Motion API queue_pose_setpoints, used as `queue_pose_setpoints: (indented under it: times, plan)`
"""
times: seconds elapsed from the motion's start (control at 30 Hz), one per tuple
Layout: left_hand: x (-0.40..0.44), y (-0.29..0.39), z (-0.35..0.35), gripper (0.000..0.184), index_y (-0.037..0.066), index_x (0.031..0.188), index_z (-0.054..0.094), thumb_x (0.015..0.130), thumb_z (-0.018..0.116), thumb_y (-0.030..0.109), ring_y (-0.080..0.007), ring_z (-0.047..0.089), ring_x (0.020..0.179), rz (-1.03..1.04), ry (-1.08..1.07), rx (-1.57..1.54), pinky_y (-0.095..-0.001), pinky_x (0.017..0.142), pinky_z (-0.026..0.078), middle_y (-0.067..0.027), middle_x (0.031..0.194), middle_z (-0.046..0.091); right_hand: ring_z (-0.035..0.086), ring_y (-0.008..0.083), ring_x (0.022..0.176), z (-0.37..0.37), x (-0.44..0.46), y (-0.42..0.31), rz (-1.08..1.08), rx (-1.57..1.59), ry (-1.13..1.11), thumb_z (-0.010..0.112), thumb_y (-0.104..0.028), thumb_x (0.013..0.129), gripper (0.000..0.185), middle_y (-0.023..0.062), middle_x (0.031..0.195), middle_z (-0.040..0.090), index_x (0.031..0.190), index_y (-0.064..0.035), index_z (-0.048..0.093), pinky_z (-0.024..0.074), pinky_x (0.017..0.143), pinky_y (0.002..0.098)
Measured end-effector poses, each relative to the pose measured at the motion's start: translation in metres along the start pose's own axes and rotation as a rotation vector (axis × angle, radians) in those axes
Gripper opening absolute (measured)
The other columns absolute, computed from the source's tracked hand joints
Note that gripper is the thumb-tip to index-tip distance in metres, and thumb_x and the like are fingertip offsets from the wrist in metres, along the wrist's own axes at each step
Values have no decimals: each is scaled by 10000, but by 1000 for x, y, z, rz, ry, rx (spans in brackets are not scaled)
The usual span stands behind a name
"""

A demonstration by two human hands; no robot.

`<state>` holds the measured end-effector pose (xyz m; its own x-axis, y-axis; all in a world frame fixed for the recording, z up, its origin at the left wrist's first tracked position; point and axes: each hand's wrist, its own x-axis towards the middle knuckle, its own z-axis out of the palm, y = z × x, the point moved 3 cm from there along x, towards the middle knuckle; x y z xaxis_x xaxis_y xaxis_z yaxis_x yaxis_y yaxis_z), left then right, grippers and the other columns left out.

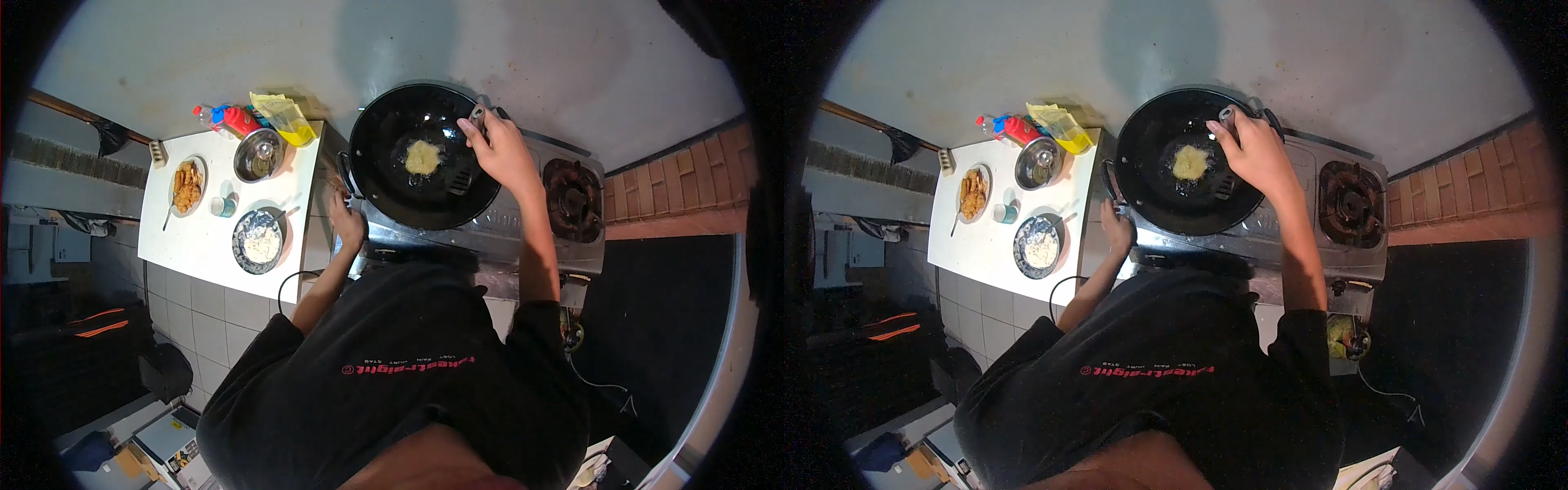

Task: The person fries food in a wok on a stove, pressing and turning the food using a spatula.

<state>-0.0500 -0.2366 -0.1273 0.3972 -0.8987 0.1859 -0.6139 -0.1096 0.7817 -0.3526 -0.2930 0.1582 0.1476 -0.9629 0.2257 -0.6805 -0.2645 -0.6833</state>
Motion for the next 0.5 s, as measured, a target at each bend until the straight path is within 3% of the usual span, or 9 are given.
queue_pose_setpoints:
  times: [0.5]
  plan:
    - [-1, -1, -1, 398, 69, 1108, 584, 733, 513, -43, -375, 568, 1041, -15, 4, 23, -495, 910, 401, -146, 1109, 570, 618, 462, 764, 5, -7, -2, -58, -13, 44, 607, -327, 986, 354, 236, 756, 633, 988, 26, 576, 475, 687, 475]
